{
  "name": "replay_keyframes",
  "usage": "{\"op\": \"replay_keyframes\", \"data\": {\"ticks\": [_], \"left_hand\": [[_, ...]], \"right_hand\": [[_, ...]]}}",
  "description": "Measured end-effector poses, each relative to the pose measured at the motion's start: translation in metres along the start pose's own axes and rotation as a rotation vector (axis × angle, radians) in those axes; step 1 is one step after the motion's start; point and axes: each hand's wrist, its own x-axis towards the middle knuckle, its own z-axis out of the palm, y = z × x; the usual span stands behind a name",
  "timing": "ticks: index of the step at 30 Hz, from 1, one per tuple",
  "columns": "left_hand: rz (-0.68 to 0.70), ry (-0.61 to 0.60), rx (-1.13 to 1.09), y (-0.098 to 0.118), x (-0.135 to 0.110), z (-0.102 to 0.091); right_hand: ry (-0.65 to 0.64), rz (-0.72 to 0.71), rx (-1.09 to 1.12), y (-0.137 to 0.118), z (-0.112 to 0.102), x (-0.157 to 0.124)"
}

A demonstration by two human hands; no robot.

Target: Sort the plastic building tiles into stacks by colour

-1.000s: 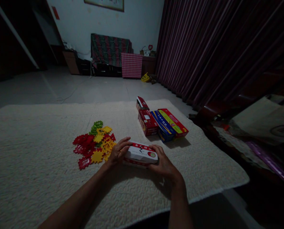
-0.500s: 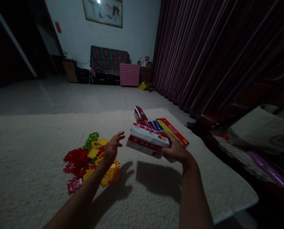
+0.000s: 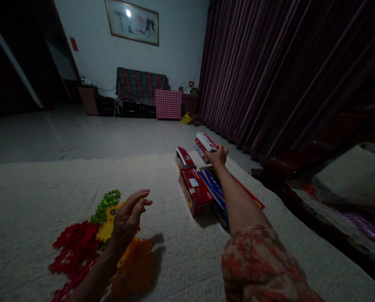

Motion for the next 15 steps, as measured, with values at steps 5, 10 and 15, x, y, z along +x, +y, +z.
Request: {"op": "replay_keyframes", "data": {"ticks": [5,10,15], "left_hand": [[0.061,0.003,0.05,-0.005,-0.001,-0.001],[0.104,0.016,0.094,-0.006,0.002,-0.003],[0.105,0.026,0.115,-0.008,0.003,-0.006]], "right_hand": [[-0.103,-0.002,-0.245,0.001,0.031,0.004],[-0.17,-0.003,-0.367,0.003,0.056,0.003],[-0.296,-0.022,-0.485,0.004,0.063,0.009]]}}
